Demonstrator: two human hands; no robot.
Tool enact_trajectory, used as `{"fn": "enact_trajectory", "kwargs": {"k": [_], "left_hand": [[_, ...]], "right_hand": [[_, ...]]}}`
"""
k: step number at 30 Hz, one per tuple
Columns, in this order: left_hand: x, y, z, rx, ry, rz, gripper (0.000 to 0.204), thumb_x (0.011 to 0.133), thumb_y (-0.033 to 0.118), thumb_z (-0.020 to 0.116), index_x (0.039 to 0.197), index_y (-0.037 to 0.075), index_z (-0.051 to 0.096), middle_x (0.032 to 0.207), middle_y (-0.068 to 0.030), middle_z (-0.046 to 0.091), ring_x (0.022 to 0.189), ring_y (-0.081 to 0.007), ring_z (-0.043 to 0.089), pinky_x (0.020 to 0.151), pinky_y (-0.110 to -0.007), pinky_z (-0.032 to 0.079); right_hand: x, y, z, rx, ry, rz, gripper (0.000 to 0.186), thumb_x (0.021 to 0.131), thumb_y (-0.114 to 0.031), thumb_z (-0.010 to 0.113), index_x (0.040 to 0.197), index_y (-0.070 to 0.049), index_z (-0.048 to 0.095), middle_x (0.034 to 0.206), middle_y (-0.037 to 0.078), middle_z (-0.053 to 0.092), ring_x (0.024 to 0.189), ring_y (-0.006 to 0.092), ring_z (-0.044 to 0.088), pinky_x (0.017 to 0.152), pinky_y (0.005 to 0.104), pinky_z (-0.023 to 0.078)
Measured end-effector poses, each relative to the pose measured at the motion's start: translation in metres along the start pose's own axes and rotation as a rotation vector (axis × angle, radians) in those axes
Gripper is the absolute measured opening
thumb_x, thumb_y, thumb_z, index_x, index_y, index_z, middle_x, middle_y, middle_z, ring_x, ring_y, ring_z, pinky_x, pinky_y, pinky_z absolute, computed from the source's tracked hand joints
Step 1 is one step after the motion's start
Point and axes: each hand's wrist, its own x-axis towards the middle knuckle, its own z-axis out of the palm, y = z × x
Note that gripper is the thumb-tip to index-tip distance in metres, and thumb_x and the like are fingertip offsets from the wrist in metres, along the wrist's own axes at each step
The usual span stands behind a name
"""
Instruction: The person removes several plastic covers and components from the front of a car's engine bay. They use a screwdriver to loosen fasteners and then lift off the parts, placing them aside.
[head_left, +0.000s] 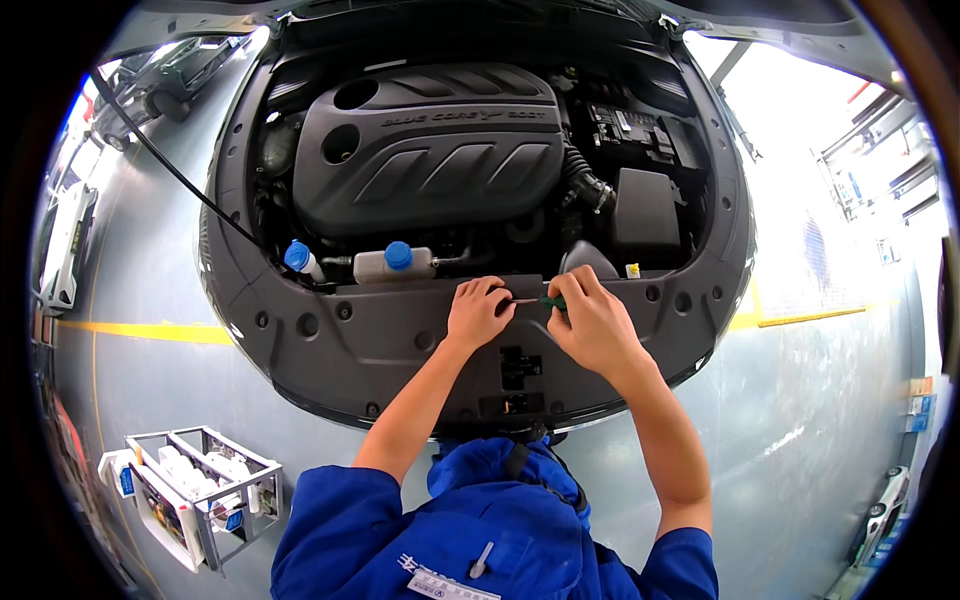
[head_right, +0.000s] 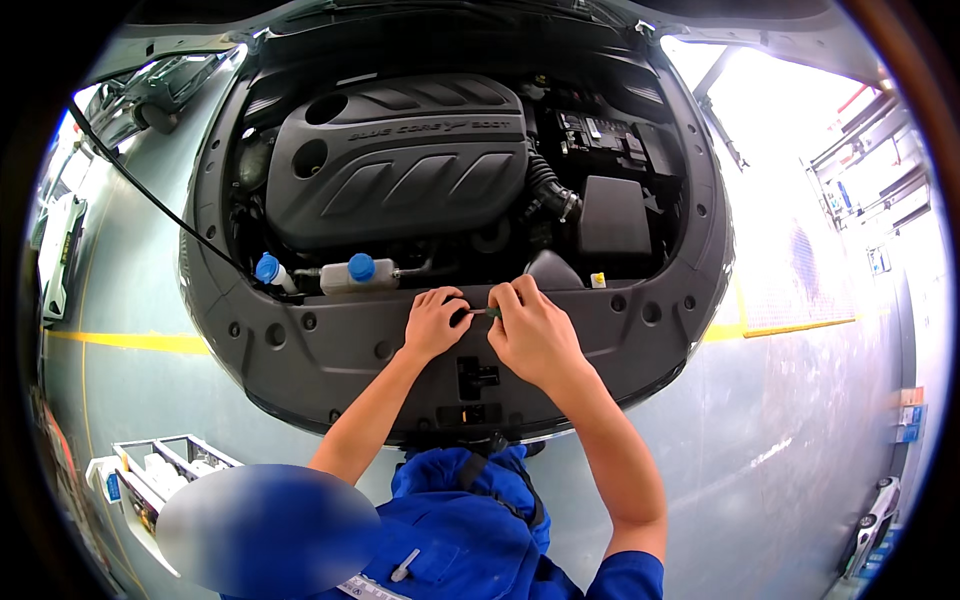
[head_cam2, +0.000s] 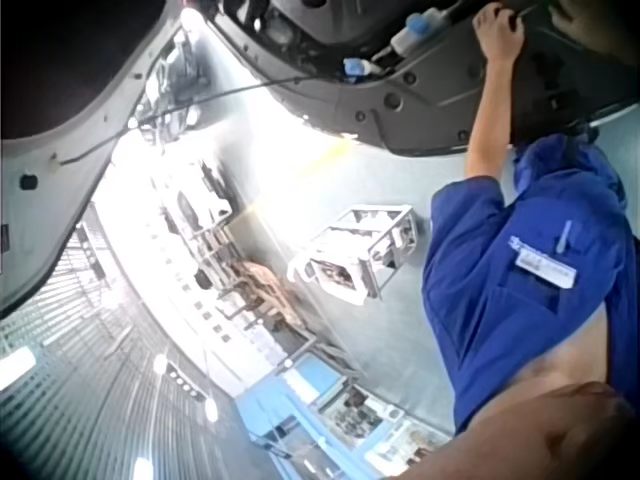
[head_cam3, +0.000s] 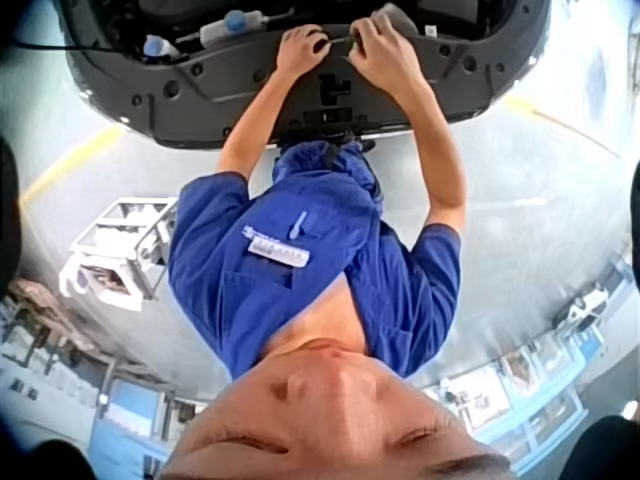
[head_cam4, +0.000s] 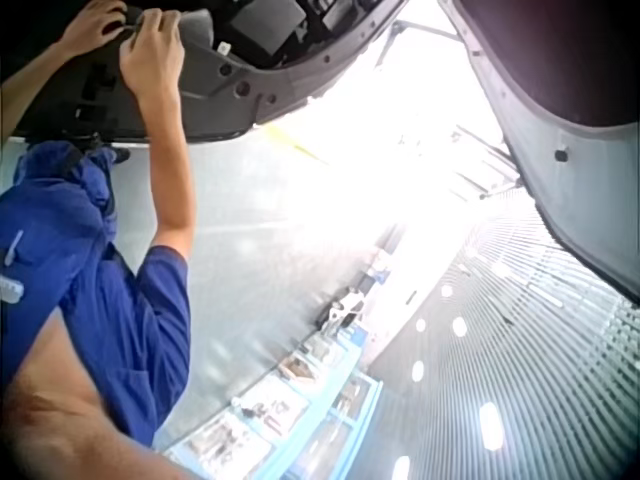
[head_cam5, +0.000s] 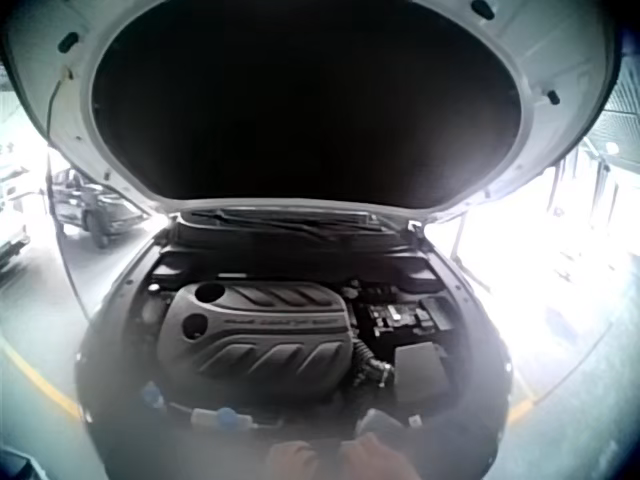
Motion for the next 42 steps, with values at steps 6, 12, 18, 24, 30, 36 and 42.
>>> {"fn": "enact_trajectory", "kwargs": {"k": [6, 12, 18, 24, 30, 36, 42], "left_hand": [[-0.003, 0.008, 0.004, -0.013, 0.015, 0.001, 0.016, 0.082, 0.023, 0.079, 0.094, 0.013, 0.076, 0.116, -0.0011, 0.068, 0.113, -0.0235, 0.064, 0.103, -0.042, 0.045], [0.004, 0.002, 0.001, 0.007, 0.015, 0.001, 0.015, 0.083, 0.024, 0.078, 0.094, 0.014, 0.076, 0.115, -0.0003, 0.067, 0.112, -0.0234, 0.064, 0.103, -0.042, 0.045], [0.004, 0.006, -0.004, 0.017, 0.01, 0.005, 0.015, 0.084, 0.024, 0.077, 0.094, 0.013, 0.076, 0.115, -0.0018, 0.066, 0.114, -0.0233, 0.063, 0.104, -0.042, 0.045], [0.004, 0.005, -0.003, 0.0, -0.004, 0.003, 0.014, 0.085, 0.024, 0.076, 0.094, 0.013, 0.076, 0.116, -0.0023, 0.066, 0.115, -0.0238, 0.062, 0.104, -0.043, 0.044], [0.005, 0.01, -0.005, 0.024, 0.023, 0.014, 0.014, 0.085, 0.024, 0.075, 0.094, 0.013, 0.075, 0.115, -0.0025, 0.066, 0.114, -0.0239, 0.062, 0.103, -0.043, 0.044], [0.008, 0.013, -0.007, 0.04, 0.016, 0.028, 0.014, 0.085, 0.023, 0.075, 0.096, 0.013, 0.074, 0.113, -0.0023, 0.065, 0.113, -0.024, 0.062, 0.102, -0.043, 0.044], [0.007, 0.012, -0.007, 0.045, 0.006, 0.044, 0.018, 0.086, 0.027, 0.076, 0.098, 0.014, 0.074, 0.113, -0.0023, 0.065, 0.112, -0.0245, 0.062, 0.102, -0.044, 0.044]], "right_hand": [[-0.005, -0.01, -0.004, -0.084, -0.012, 0.011, 0.018, 0.088, -0.01, 0.068, 0.103, -0.005, 0.061, 0.104, 0.013, 0.061, 0.088, 0.0323, 0.071, 0.073, 0.0425, 0.06], [0.017, -0.02, 0.004, -0.31, -0.029, 0.047, 0.022, 0.098, -0.027, 0.068, 0.105, -0.007, 0.062, 0.091, 0.012, 0.064, 0.079, 0.0315, 0.071, 0.061, 0.0418, 0.057], [0.036, -0.025, -0.017, -0.335, -0.285, -0.087, 0.027, 0.097, -0.026, 0.071, 0.117, -0.01, 0.066, 0.104, 0.01, 0.063, 0.094, 0.0292, 0.067, 0.071, 0.0422, 0.058], [0.035, -0.021, -0.02, -0.395, -0.284, -0.101, 0.025, 0.095, -0.026, 0.071, 0.114, -0.01, 0.066, 0.106, 0.011, 0.065, 0.093, 0.0312, 0.069, 0.071, 0.0411, 0.059], [0.038, -0.007, -0.019, -0.362, -0.01, -0.418, 0.026, 0.085, -0.019, 0.075, 0.106, -0.008, 0.066, 0.092, 0.011, 0.067, 0.078, 0.0287, 0.073, 0.062, 0.0371, 0.06], [0.042, -0.005, -0.01, -0.504, -0.291, -0.16, 0.024, 0.092, -0.026, 0.071, 0.109, -0.009, 0.067, 0.093, 0.009, 0.066, 0.08, 0.0278, 0.072, 0.064, 0.0395, 0.06], [0.041, -0.022, -0.017, -0.467, -0.274, -0.161, 0.025, 0.095, -0.03, 0.073, 0.109, -0.011, 0.067, 0.096, 0.009, 0.066, 0.087, 0.0275, 0.072, 0.064, 0.0394, 0.06]]}}
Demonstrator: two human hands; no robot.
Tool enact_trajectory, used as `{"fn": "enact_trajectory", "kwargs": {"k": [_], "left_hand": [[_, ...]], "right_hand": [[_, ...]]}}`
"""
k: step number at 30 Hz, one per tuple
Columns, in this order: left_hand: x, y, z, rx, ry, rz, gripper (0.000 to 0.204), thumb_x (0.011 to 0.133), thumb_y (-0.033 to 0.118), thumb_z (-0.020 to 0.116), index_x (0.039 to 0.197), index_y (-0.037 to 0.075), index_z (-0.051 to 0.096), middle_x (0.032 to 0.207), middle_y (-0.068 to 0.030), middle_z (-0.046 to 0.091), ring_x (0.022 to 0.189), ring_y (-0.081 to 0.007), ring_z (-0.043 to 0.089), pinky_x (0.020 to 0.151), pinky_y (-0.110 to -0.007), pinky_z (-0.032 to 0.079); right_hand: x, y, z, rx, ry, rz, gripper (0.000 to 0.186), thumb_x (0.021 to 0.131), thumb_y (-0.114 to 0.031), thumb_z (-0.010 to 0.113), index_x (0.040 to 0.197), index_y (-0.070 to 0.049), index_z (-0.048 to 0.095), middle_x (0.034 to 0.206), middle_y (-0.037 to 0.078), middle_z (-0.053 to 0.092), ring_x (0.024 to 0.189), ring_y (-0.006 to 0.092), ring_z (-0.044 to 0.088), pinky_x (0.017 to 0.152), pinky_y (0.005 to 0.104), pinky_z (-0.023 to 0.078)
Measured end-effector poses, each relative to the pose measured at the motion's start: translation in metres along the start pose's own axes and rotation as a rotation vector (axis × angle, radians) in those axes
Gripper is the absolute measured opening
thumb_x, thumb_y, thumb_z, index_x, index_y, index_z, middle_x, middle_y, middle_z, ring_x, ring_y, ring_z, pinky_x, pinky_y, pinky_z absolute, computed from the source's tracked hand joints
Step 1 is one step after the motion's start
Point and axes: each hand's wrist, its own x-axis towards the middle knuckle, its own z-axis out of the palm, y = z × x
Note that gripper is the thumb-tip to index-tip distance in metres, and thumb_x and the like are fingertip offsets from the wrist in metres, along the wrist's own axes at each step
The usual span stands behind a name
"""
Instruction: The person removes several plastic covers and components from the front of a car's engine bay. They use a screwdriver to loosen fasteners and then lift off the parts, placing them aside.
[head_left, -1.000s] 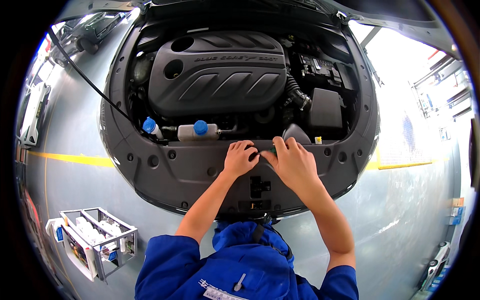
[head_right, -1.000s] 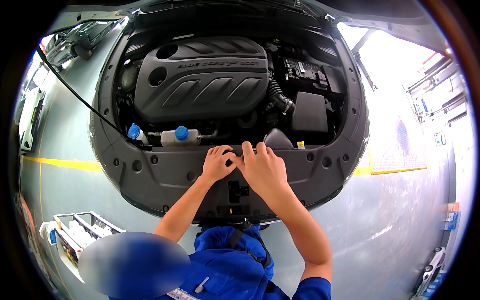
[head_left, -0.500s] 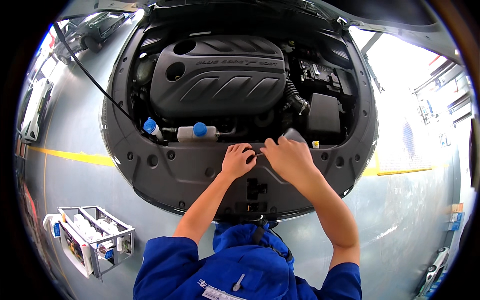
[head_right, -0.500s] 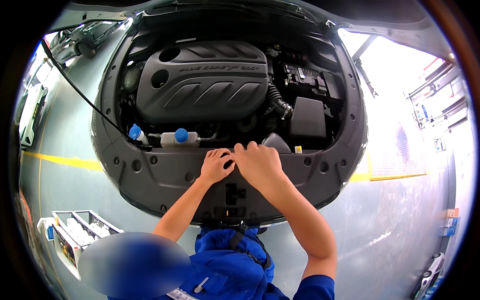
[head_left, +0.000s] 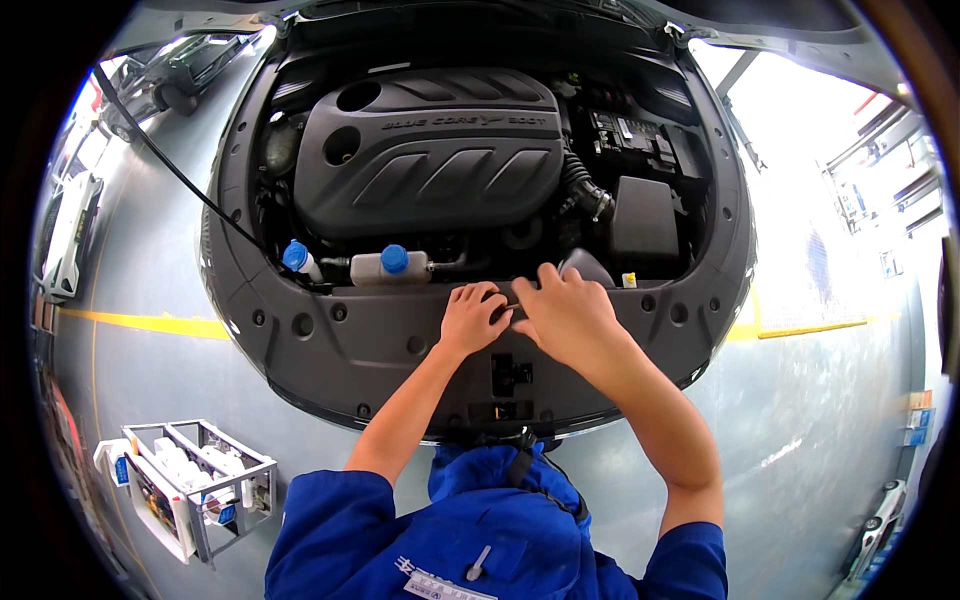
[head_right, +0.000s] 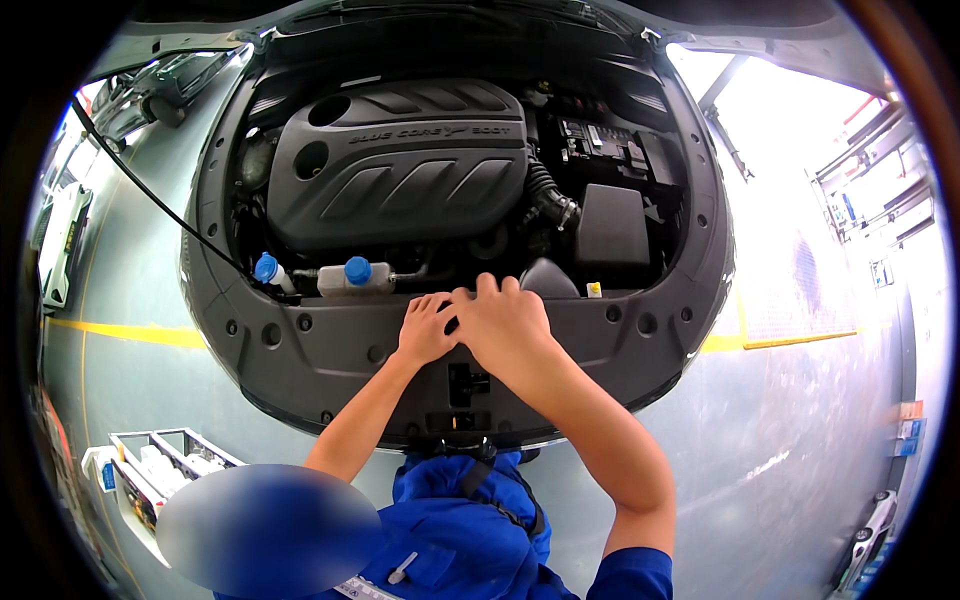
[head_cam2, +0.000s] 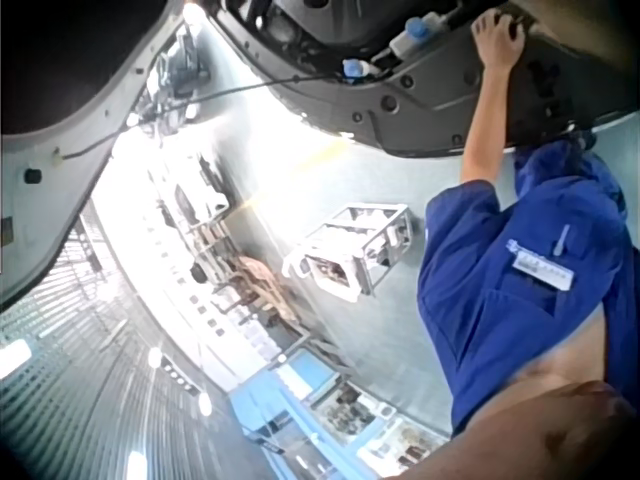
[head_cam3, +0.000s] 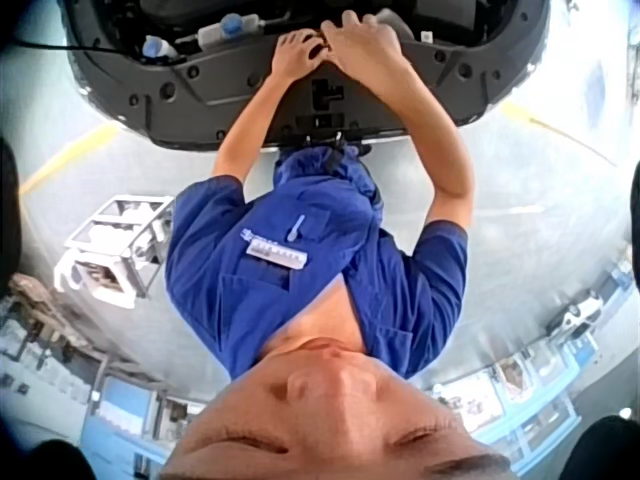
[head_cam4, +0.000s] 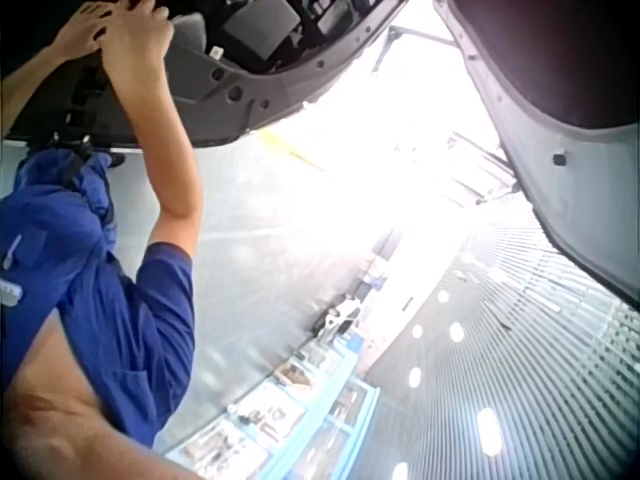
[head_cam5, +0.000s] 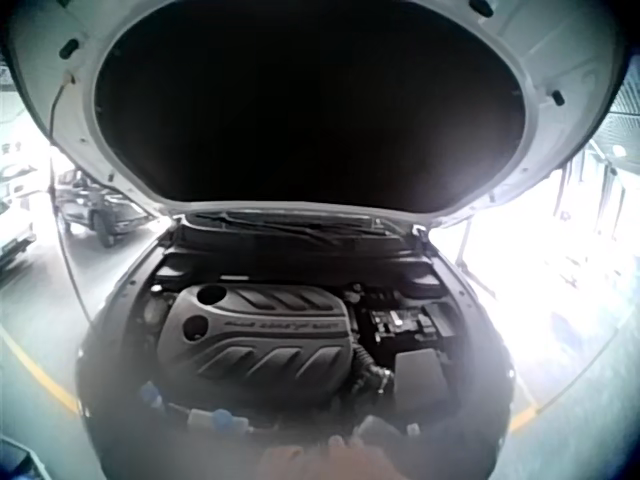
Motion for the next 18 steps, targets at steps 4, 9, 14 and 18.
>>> {"fn": "enact_trajectory", "kwargs": {"k": [4, 9, 14, 18], "left_hand": [[0.0, 0.002, 0.0, 0.006, -0.012, -0.006, 0.018, 0.087, 0.029, 0.076, 0.098, 0.014, 0.074, 0.114, -0.0022, 0.065, 0.112, -0.0249, 0.062, 0.103, -0.044, 0.044], [-0.001, 0.0, 0.001, 0.004, -0.007, -0.017, 0.018, 0.087, 0.029, 0.076, 0.097, 0.014, 0.074, 0.115, -0.0024, 0.065, 0.113, -0.0247, 0.062, 0.103, -0.044, 0.043], [0.002, 0.002, 0.0, 0.033, 0.002, -0.004, 0.018, 0.088, 0.029, 0.076, 0.097, 0.015, 0.074, 0.115, -0.0028, 0.066, 0.114, -0.0245, 0.062, 0.103, -0.044, 0.043], [0.001, 0.001, 0.001, 0.022, -0.02, -0.01, 0.018, 0.087, 0.03, 0.075, 0.098, 0.015, 0.074, 0.114, -0.0028, 0.066, 0.115, -0.0248, 0.062, 0.103, -0.044, 0.043]], "right_hand": [[-0.004, 0.008, 0.009, -0.011, 0.047, -0.062, 0.028, 0.094, -0.033, 0.074, 0.111, -0.011, 0.065, 0.099, 0.009, 0.067, 0.092, 0.0272, 0.072, 0.066, 0.039, 0.059], [-0.003, 0.002, -0.002, 0.013, 0.012, -0.021, 0.031, 0.095, -0.036, 0.073, 0.113, -0.012, 0.064, 0.096, 0.009, 0.067, 0.091, 0.0273, 0.072, 0.066, 0.0391, 0.059], [-0.007, 0.011, 0.015, -0.028, 0.172, -0.079, 0.038, 0.097, -0.044, 0.07, 0.112, -0.01, 0.063, 0.091, 0.011, 0.068, 0.084, 0.0282, 0.073, 0.064, 0.0383, 0.058], [-0.004, 0.003, 0.009, -0.01, -0.015, 0.099, 0.037, 0.096, -0.041, 0.072, 0.115, -0.011, 0.063, 0.096, 0.011, 0.068, 0.089, 0.0282, 0.072, 0.067, 0.0383, 0.059]]}}
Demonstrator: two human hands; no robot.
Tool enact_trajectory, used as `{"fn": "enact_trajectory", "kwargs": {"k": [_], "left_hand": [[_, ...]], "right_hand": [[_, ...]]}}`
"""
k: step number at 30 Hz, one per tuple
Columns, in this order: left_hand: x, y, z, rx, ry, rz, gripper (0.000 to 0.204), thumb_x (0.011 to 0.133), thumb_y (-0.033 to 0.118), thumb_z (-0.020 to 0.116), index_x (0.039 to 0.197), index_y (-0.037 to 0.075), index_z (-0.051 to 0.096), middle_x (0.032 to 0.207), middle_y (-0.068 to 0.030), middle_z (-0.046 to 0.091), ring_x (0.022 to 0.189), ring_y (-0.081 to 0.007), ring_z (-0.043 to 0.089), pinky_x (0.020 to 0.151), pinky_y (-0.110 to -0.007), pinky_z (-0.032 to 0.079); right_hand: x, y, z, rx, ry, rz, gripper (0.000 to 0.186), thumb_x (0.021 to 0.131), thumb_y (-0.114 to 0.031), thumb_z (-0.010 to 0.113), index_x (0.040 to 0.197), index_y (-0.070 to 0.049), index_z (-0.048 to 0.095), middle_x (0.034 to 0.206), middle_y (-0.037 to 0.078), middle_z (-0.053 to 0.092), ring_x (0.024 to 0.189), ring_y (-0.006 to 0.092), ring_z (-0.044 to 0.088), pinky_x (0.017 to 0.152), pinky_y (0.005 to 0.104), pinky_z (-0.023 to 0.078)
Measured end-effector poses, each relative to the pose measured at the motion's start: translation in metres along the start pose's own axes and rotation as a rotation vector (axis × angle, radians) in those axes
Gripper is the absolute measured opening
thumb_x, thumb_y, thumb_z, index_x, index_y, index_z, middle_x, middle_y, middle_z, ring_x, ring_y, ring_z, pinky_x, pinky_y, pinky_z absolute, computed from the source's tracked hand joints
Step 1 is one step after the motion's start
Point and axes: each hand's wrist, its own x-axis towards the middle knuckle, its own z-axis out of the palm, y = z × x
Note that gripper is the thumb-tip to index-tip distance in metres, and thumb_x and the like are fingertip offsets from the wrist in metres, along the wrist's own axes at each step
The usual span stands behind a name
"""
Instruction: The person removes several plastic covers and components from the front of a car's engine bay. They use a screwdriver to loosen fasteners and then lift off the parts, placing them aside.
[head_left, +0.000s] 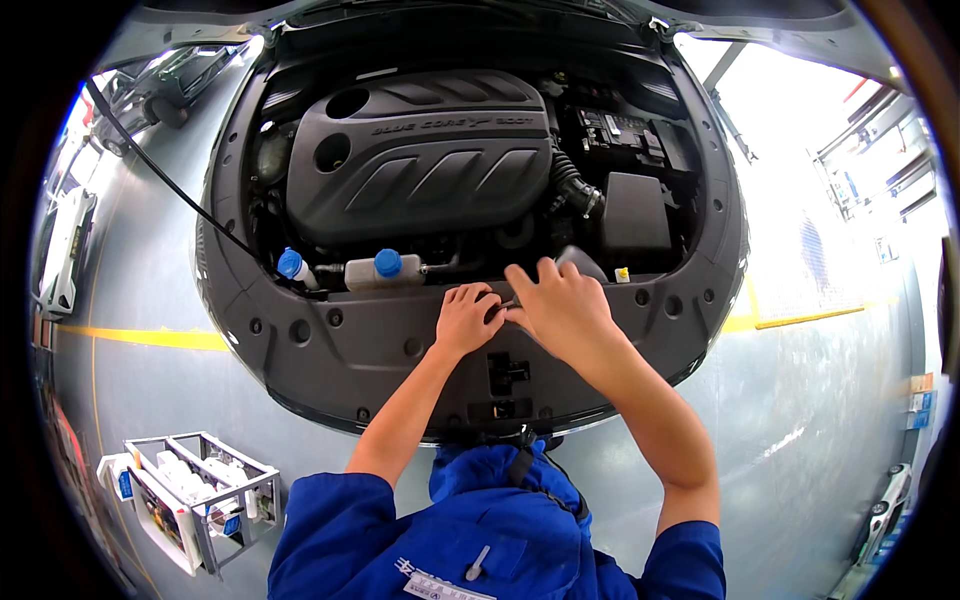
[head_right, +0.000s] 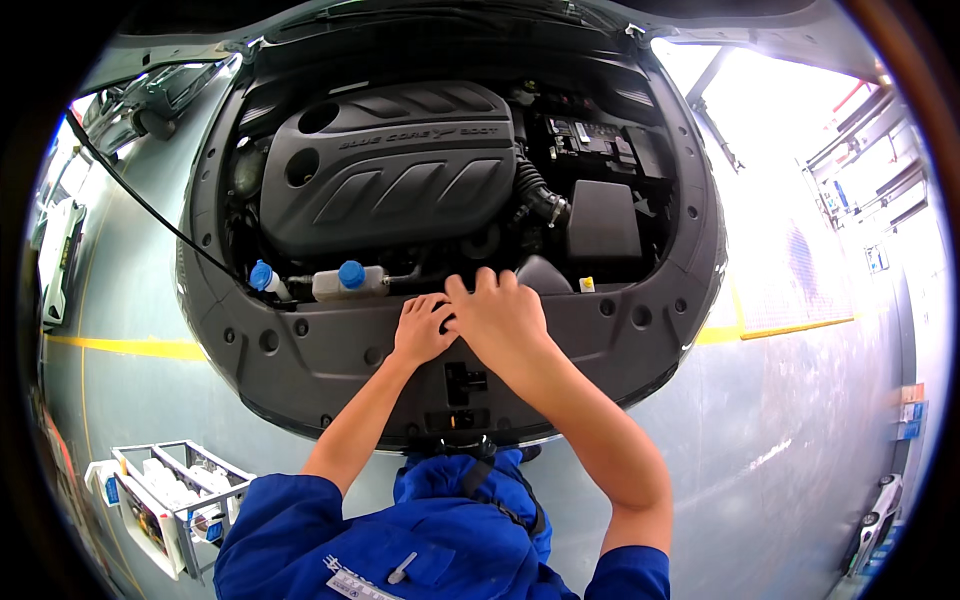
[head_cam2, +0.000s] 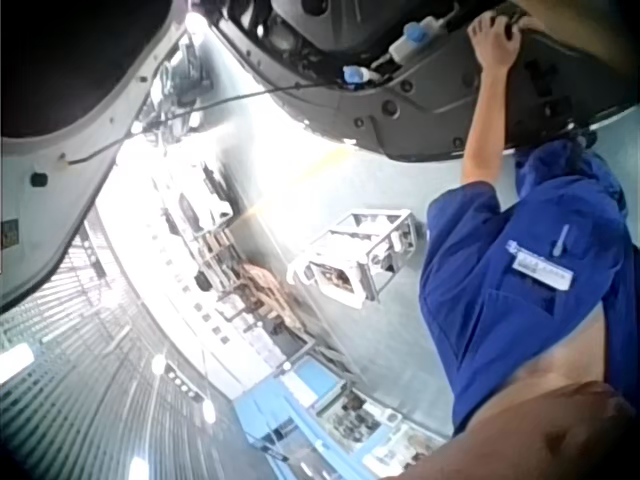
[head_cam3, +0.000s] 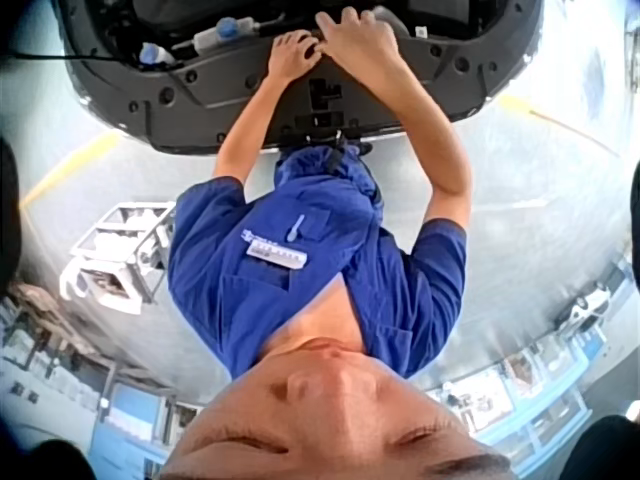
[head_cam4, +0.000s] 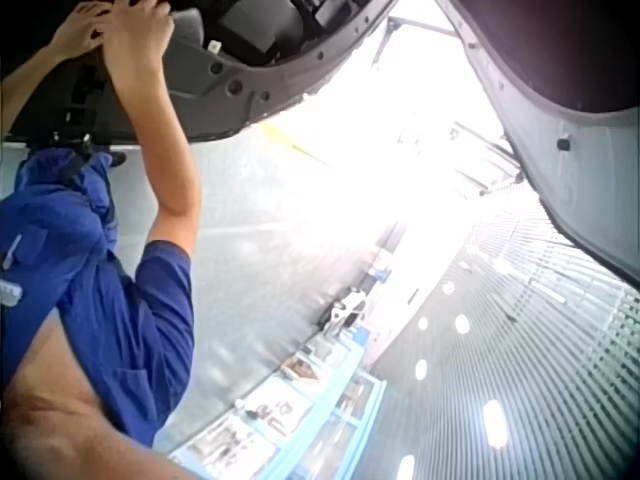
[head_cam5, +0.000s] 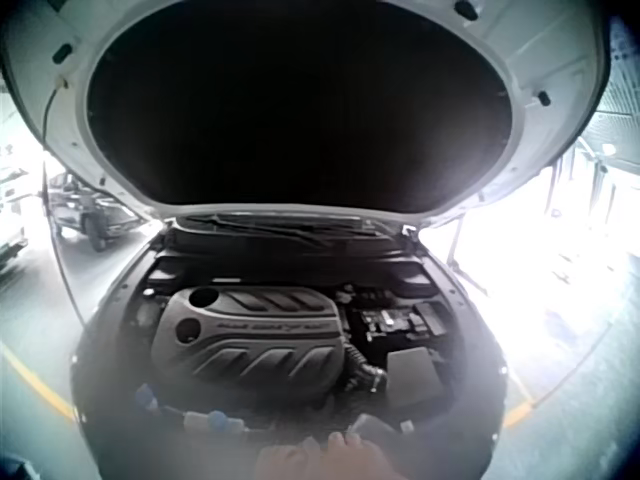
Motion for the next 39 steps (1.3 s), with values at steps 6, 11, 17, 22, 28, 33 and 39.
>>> {"fn": "enact_trajectory", "kwargs": {"k": [6, 11, 17, 22, 28, 33, 39], "left_hand": [[-0.002, 0.004, 0.0, 0.001, 0.01, 0.006, 0.018, 0.087, 0.029, 0.075, 0.098, 0.015, 0.074, 0.115, -0.0032, 0.066, 0.116, -0.0258, 0.062, 0.103, -0.044, 0.044], [0.0, 0.001, 0.002, -0.005, -0.017, -0.002, 0.019, 0.087, 0.029, 0.076, 0.098, 0.014, 0.073, 0.116, -0.0038, 0.066, 0.115, -0.0262, 0.062, 0.102, -0.044, 0.044], [0.004, 0.006, 0.001, 0.009, 0.004, 0.009, 0.02, 0.088, 0.029, 0.075, 0.1, 0.013, 0.073, 0.116, -0.0036, 0.066, 0.115, -0.0264, 0.062, 0.102, -0.043, 0.044], [-0.002, 0.004, 0.001, -0.034, -0.044, 0.005, 0.025, 0.088, 0.024, 0.075, 0.109, 0.012, 0.071, 0.121, -0.0074, 0.065, 0.12, -0.0302, 0.059, 0.106, -0.044, 0.043], [-0.045, 0.049, -0.017, -0.294, -0.005, 0.061, 0.026, 0.081, 0.014, 0.079, 0.104, 0.008, 0.07, 0.125, -0.0152, 0.061, 0.122, -0.038, 0.057, 0.105, -0.048, 0.046], [-0.096, 0.112, -0.002, -0.342, -0.286, 0.277, 0.03, 0.076, 0.023, 0.084, 0.101, 0.01, 0.073, 0.128, -0.0133, 0.06, 0.129, -0.0353, 0.054, 0.11, -0.048, 0.042], [-0.095, 0.131, 0.007, -0.277, -0.315, 0.374, 0.03, 0.074, 0.026, 0.087, 0.097, 0.013, 0.073, 0.128, -0.009, 0.061, 0.13, -0.0304, 0.053, 0.11, -0.049, 0.037]], "right_hand": [[-0.009, 0.007, 0.006, 0.12, 0.491, -0.259, 0.03, 0.092, -0.033, 0.072, 0.104, -0.007, 0.063, 0.082, 0.01, 0.07, 0.072, 0.0286, 0.074, 0.058, 0.036, 0.057], [0.005, 0.0, -0.008, 0.122, -0.238, 0.202, 0.032, 0.091, -0.026, 0.077, 0.117, -0.01, 0.066, 0.104, 0.008, 0.067, 0.096, 0.0284, 0.07, 0.071, 0.0411, 0.06], [-0.024, 0.011, 0.007, 0.363, 0.133, -0.2, 0.035, 0.084, -0.004, 0.07, 0.118, -0.008, 0.063, 0.119, 0.013, 0.057, 0.085, 0.0362, 0.071, 0.079, 0.0465, 0.058], [-0.057, 0.026, 0.02, 0.601, 0.249, -0.042, 0.023, 0.092, -0.01, 0.068, 0.114, -0.006, 0.064, 0.116, 0.013, 0.059, 0.086, 0.0406, 0.068, 0.078, 0.0475, 0.057], [-0.174, 0.056, 0.03, 0.878, 0.458, 0.356, 0.015, 0.085, -0.006, 0.073, 0.099, -0.003, 0.067, 0.096, 0.01, 0.061, 0.075, 0.0275, 0.064, 0.068, 0.0364, 0.052], [-0.248, 0.05, 0.042, 0.845, 0.342, 0.472, 0.013, 0.082, -0.001, 0.074, 0.093, 0.0, 0.068, 0.091, 0.01, 0.064, 0.072, 0.0218, 0.063, 0.064, 0.0314, 0.051], [-0.265, 0.036, 0.049, 0.877, 0.358, 0.55, 0.011, 0.085, 0.0, 0.074, 0.093, 0.0, 0.068, 0.092, 0.009, 0.065, 0.073, 0.0204, 0.064, 0.066, 0.0311, 0.052]]}}
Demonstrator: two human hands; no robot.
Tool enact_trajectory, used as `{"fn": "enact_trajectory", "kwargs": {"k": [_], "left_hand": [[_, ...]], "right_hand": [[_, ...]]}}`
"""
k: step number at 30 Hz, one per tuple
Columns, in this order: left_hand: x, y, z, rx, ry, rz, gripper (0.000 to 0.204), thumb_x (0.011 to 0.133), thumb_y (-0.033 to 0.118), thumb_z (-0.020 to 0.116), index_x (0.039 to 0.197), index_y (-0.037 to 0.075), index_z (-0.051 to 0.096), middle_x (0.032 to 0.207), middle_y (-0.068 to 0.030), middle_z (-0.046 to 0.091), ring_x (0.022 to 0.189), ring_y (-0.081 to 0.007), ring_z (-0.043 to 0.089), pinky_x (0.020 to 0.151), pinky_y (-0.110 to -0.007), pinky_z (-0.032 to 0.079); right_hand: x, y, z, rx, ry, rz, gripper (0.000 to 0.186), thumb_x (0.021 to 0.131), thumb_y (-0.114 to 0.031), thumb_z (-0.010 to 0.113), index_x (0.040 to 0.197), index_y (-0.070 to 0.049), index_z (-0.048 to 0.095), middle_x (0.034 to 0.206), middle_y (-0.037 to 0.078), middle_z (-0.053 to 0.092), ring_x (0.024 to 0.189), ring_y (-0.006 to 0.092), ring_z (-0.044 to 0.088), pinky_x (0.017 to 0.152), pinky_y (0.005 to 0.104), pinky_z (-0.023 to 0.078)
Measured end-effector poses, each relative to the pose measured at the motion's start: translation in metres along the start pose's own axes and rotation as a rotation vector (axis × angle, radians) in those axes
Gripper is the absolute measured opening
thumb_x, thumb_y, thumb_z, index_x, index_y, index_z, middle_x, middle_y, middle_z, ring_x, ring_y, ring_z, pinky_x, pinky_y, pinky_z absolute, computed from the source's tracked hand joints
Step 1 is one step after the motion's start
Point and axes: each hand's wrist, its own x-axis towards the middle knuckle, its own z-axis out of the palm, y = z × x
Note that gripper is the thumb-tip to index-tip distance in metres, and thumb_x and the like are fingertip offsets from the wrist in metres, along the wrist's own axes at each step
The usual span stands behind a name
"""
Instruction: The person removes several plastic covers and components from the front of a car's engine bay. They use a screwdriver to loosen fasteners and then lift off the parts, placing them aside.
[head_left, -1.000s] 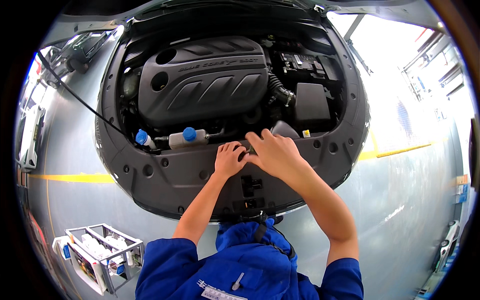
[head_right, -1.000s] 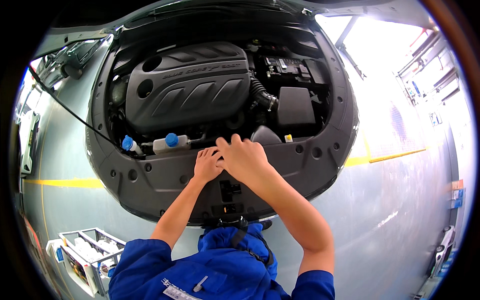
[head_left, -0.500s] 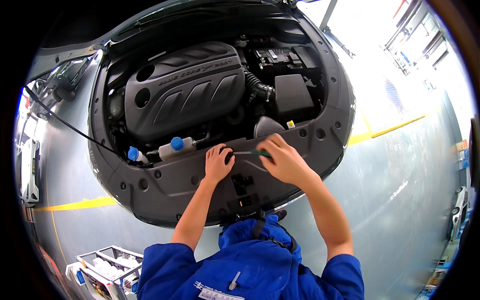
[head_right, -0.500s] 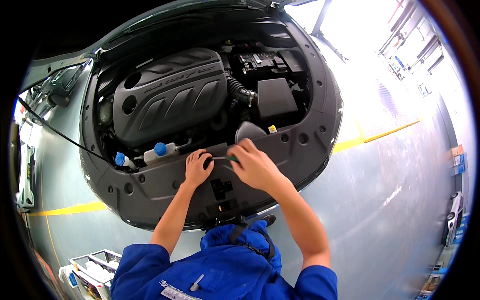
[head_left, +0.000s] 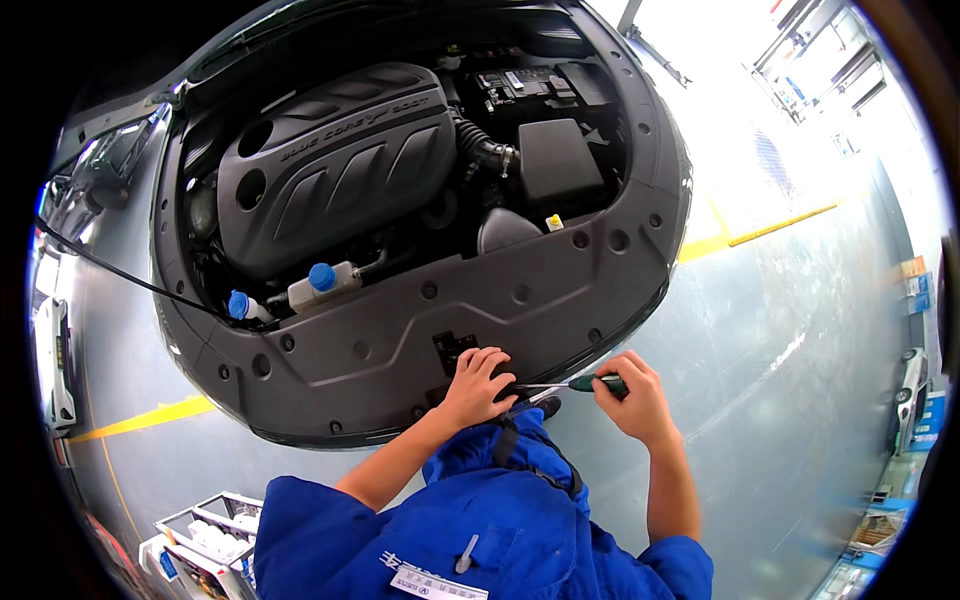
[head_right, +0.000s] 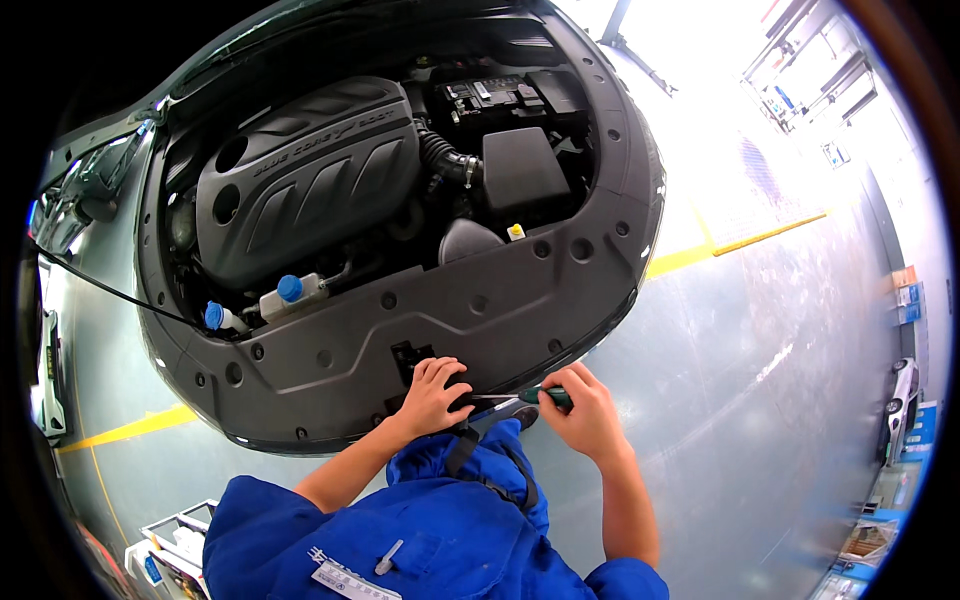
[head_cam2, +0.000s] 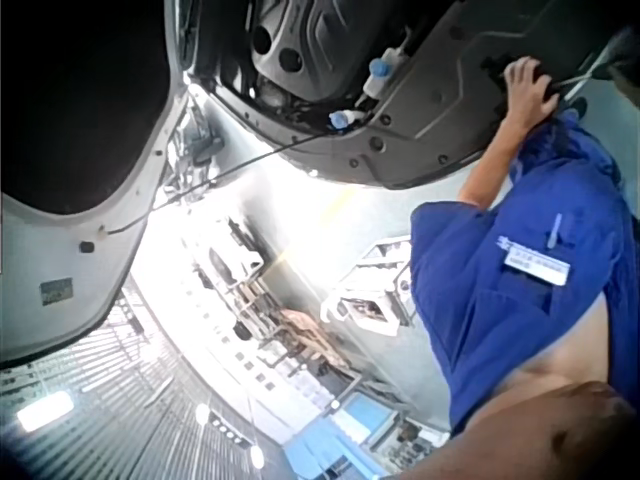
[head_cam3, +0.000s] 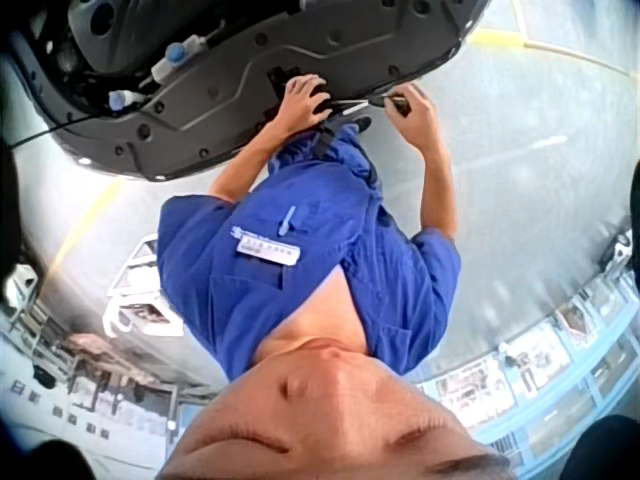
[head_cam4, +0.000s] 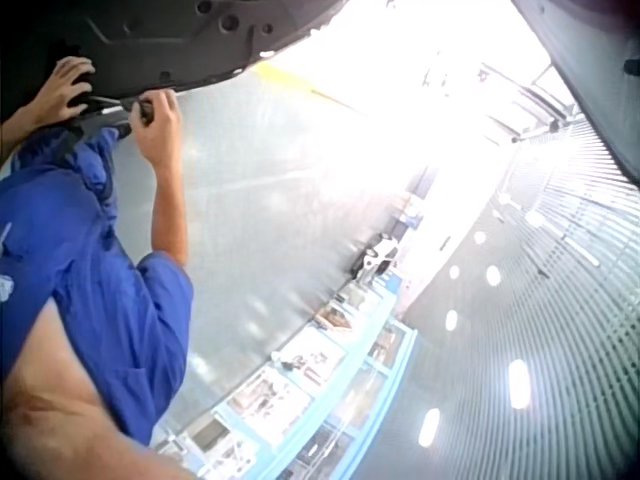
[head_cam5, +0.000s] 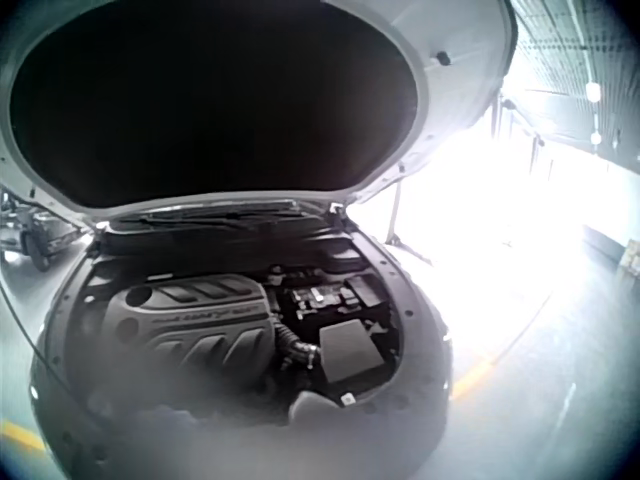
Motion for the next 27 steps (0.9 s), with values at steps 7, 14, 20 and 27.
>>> {"fn": "enact_trajectory", "kwargs": {"k": [7, 14, 20, 27], "left_hand": [[-0.004, -0.001, 0.008, 0.015, 0.012, -0.034, 0.018, 0.077, 0.023, 0.083, 0.09, 0.013, 0.074, 0.125, -0.0061, 0.061, 0.128, -0.0271, 0.053, 0.109, -0.047, 0.036], [-0.003, 0.0, 0.011, 0.005, 0.046, -0.057, 0.015, 0.078, 0.021, 0.083, 0.085, 0.013, 0.073, 0.124, -0.0051, 0.062, 0.127, -0.0266, 0.053, 0.109, -0.046, 0.036], [-0.003, 0.001, 0.01, 0.031, 0.031, -0.046, 0.017, 0.078, 0.021, 0.084, 0.088, 0.013, 0.073, 0.125, -0.0051, 0.062, 0.128, -0.027, 0.053, 0.109, -0.046, 0.036], [-0.005, -0.005, 0.016, 0.085, 0.059, 0.02, 0.019, 0.077, 0.021, 0.08, 0.092, 0.012, 0.075, 0.126, -0.0059, 0.063, 0.128, -0.0277, 0.055, 0.108, -0.046, 0.038]], "right_hand": [[-0.003, 0.008, 0.015, 0.014, 0.031, -0.043, 0.012, 0.087, -0.005, 0.074, 0.096, -0.003, 0.067, 0.092, 0.009, 0.063, 0.069, 0.0242, 0.064, 0.062, 0.0341, 0.053], [-0.004, -0.003, 0.012, -0.122, -0.012, -0.128, 0.011, 0.087, -0.006, 0.074, 0.095, -0.005, 0.066, 0.093, 0.008, 0.061, 0.067, 0.029, 0.067, 0.06, 0.0373, 0.055], [-0.006, -0.044, 0.024, -0.494, -0.064, -0.388, 0.02, 0.089, -0.02, 0.078, 0.1, -0.008, 0.067, 0.096, 0.006, 0.063, 0.071, 0.0226, 0.07, 0.059, 0.0323, 0.056], [0.0, -0.083, 0.037, -0.831, -0.242, -0.41, 0.021, 0.089, -0.02, 0.072, 0.107, -0.01, 0.067, 0.094, 0.007, 0.066, 0.084, 0.0196, 0.069, 0.063, 0.0276, 0.056]]}}
